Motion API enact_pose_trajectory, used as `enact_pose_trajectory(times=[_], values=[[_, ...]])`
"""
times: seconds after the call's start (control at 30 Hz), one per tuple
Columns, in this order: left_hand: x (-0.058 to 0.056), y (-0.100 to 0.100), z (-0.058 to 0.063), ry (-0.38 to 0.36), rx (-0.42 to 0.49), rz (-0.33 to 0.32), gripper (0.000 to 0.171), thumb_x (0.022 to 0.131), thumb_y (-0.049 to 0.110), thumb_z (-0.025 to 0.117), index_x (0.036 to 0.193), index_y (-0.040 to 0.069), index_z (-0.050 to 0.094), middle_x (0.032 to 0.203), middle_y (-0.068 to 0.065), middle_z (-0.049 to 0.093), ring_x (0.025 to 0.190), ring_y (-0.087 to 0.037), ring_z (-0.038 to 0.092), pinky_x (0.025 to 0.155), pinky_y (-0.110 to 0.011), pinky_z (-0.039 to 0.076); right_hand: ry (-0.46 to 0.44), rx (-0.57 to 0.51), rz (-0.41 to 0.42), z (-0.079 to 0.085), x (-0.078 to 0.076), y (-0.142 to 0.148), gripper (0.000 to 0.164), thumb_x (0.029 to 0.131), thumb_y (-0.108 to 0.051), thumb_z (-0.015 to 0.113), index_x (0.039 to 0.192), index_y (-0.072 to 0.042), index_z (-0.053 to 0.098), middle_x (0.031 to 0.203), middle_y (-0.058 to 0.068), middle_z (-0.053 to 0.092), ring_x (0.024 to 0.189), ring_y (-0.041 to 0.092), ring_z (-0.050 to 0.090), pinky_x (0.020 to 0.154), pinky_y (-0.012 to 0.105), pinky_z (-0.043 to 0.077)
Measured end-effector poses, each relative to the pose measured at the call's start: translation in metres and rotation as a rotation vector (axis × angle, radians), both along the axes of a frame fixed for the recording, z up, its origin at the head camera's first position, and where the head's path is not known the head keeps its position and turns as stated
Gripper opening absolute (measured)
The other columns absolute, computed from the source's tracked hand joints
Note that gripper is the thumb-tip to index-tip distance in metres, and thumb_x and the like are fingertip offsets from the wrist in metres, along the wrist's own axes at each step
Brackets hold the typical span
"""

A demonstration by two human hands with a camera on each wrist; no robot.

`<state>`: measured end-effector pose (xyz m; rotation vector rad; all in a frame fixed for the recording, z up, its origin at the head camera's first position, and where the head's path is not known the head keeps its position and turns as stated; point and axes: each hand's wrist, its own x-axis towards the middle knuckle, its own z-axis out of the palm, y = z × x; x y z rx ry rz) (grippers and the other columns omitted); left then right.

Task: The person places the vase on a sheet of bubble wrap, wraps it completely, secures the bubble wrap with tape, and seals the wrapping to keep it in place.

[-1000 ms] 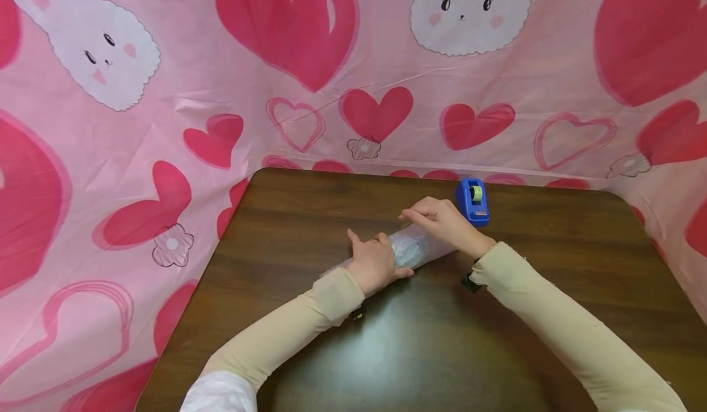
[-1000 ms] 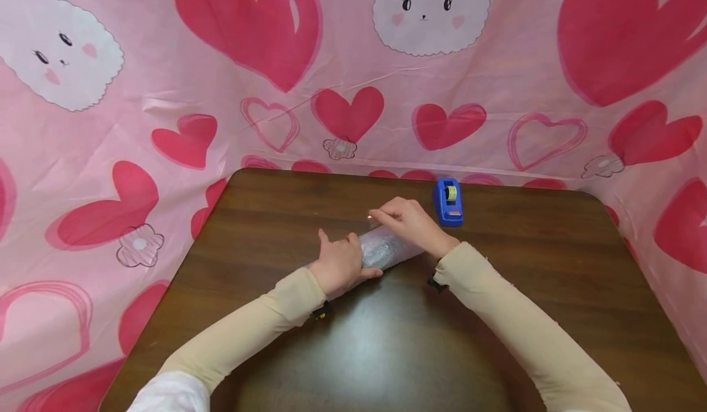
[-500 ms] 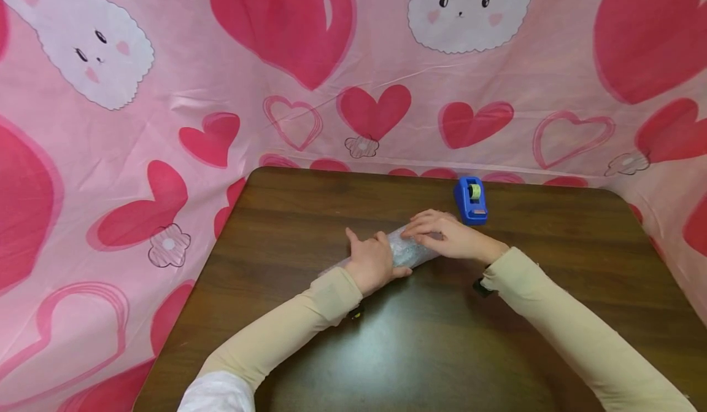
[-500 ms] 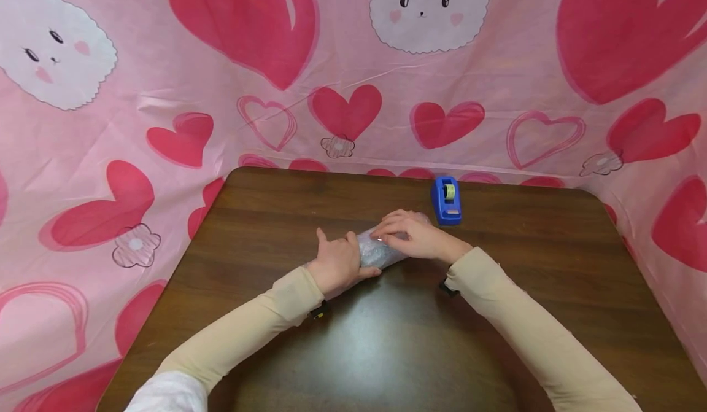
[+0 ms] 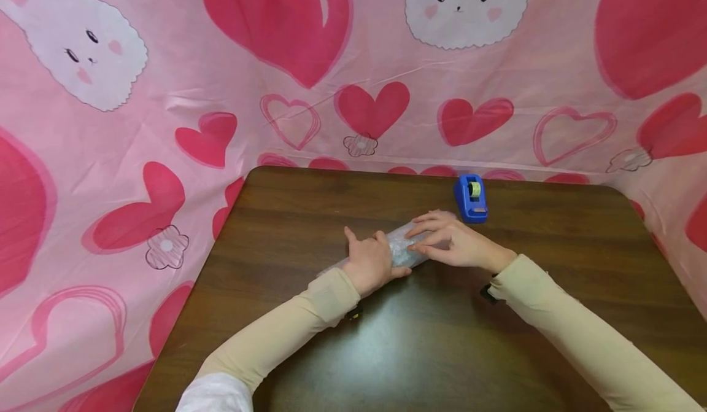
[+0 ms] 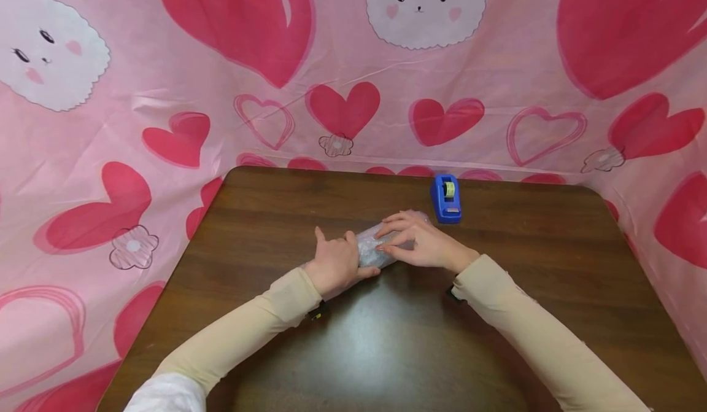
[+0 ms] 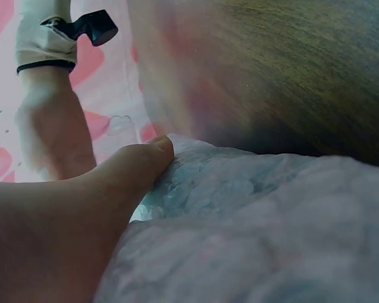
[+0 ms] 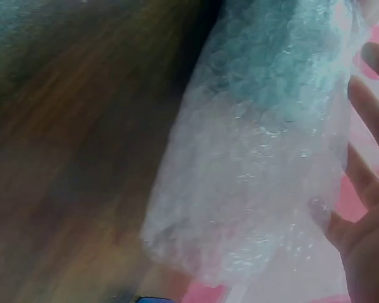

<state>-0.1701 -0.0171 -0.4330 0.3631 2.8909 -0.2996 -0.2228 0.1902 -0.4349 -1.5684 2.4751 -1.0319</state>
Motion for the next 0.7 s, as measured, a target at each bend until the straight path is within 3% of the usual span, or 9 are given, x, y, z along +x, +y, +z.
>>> enact_pose_trajectory(times=[0.3, 0.53, 0.7], values=[[-0.001, -0.001, 0.001, -0.001, 0.002, -0.005, 0.104, 0.073, 0.083, 0.040, 0.131, -0.003, 0.045, 0.108, -0.009, 0.067, 0.095, -0.025, 0.066, 0.100, -0.068, 0.020, 0.041, 0.001, 0.032, -0.010, 0.001, 0.006, 0.030, 0.081, -0.011, 0.071, 0.108, -0.024, 0.072, 0.127, 0.001, 0.059, 0.122, 0.033, 0.041, 0.099, 0.052, 0.031], [-0.002, -0.001, 0.000, 0.012, -0.007, -0.029, 0.104, 0.074, 0.083, 0.037, 0.130, -0.004, 0.046, 0.106, -0.008, 0.067, 0.093, -0.024, 0.066, 0.100, -0.068, 0.022, 0.181, -0.040, 0.053, -0.021, 0.000, 0.010, 0.037, 0.074, -0.011, 0.078, 0.108, -0.023, 0.072, 0.130, 0.005, 0.056, 0.121, 0.034, 0.044, 0.099, 0.050, 0.032], [-0.003, -0.001, 0.002, 0.005, 0.004, -0.028, 0.103, 0.074, 0.083, 0.037, 0.128, -0.004, 0.047, 0.105, -0.008, 0.066, 0.091, -0.025, 0.067, 0.100, -0.067, 0.022, 0.218, -0.022, 0.030, -0.029, 0.000, 0.013, 0.048, 0.070, -0.011, 0.080, 0.114, -0.025, 0.069, 0.138, 0.010, 0.048, 0.126, 0.029, 0.041, 0.101, 0.052, 0.029]])
